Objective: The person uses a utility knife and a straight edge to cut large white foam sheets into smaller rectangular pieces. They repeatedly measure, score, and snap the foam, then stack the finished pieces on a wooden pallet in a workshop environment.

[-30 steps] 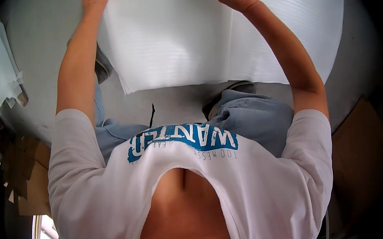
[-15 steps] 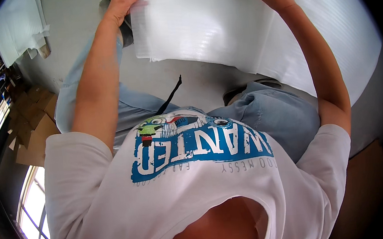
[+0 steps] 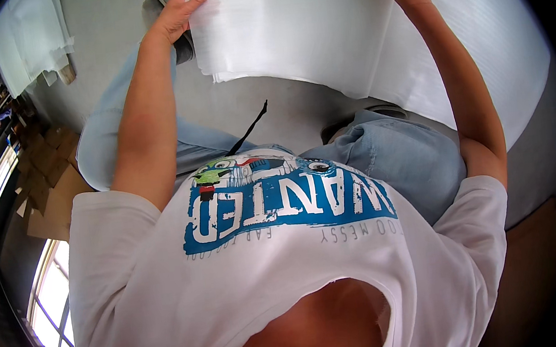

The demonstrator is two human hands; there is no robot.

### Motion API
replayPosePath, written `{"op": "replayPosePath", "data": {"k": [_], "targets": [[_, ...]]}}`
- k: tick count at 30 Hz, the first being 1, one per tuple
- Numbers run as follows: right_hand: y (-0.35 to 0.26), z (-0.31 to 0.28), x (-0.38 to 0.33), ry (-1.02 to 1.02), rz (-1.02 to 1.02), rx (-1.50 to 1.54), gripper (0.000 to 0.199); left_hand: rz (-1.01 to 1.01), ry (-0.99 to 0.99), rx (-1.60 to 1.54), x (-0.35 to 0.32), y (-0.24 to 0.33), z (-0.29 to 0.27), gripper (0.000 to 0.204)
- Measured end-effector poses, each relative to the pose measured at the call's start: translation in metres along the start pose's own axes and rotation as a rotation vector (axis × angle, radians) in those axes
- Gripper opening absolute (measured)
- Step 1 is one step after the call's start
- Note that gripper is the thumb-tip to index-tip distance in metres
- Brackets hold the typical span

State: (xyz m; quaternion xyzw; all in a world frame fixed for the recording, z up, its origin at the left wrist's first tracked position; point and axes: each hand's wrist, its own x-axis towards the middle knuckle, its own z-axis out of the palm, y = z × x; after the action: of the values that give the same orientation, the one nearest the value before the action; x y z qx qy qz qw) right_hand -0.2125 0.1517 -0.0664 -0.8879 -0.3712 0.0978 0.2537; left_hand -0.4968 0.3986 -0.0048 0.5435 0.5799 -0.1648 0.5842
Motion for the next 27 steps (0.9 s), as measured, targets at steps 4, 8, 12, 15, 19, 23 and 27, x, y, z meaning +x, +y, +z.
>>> {"op": "replayPosePath", "data": {"k": [4,8,12,15,19,23,27], "targets": [[0.001,-0.006,-0.007,-0.075,0.180,-0.104,0.050,-0.152,-0.234,-0.086,-0.005,-0.009,-0.012,0.031],[0.047,0.010,-0.018,-0.119,0.149,-0.068,0.051,-0.230,-0.295,-0.073,0.007,-0.029,-0.002,0.032],[0.060,0.023,-0.026,-0.061,0.064,0.126,0.035,-0.185,-0.033,0.284,0.031,-0.069,0.013,0.032],[0.044,0.010,-0.020,-0.068,0.103,0.200,0.043,-0.099,0.101,0.542,0.050,-0.093,0.010,0.026],[0.041,0.009,-0.024,-0.045,0.073,0.275,0.038,0.126,0.271,0.870,0.052,-0.095,0.014,0.024],[0.016,-0.014,-0.038,0.021,-0.083,0.179,0.032,0.137,0.309,0.954,0.039,-0.090,0.023,0.031],[0.014,-0.029,-0.081,-0.173,-0.277,0.358,0.027,0.125,0.385,1.018,0.036,-0.090,0.028,0.037]]}}
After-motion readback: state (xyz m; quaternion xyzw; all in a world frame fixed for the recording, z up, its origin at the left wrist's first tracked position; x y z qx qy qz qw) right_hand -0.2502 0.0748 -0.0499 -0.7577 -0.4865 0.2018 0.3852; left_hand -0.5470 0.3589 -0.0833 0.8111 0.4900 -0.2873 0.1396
